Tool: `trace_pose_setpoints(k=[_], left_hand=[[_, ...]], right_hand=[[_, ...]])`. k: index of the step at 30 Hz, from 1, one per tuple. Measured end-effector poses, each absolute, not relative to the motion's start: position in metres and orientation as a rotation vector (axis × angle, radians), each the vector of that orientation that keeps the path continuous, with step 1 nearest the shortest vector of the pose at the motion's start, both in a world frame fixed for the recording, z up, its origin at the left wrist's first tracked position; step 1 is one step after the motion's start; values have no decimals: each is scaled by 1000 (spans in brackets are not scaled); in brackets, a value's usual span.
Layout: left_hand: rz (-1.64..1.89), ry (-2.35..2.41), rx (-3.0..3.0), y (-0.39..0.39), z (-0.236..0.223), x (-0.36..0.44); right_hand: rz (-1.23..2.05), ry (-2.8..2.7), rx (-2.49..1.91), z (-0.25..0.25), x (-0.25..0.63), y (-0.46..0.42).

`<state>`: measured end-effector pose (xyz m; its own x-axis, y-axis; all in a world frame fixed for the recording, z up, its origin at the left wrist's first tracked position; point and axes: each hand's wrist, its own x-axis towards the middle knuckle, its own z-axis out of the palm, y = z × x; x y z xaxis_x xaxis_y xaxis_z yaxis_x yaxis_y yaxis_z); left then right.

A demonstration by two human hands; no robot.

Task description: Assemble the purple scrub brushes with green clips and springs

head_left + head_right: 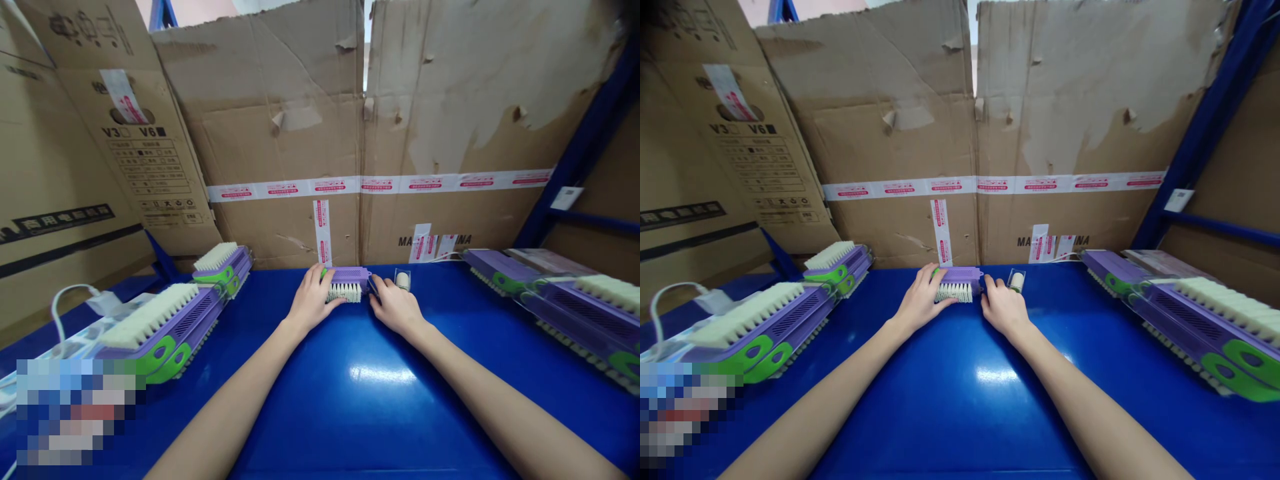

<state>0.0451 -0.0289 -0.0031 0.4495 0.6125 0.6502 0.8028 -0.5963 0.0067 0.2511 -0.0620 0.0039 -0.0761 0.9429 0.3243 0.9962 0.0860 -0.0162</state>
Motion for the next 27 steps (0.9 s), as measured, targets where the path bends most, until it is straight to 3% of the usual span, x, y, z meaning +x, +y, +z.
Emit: trace_pose_setpoints(k=[8, 16, 27], left_hand=[[-841, -1212, -2346, -34, 0, 49], [-810, -1231, -2301, -35, 3, 47], [-796, -1000, -2452, -32, 5, 41]], right_hand=[[-257, -2048, -1826, 6, 252, -63], [-249, -2117, -1393, 9, 251, -67], [-237, -2118, -1277, 2, 256, -57]])
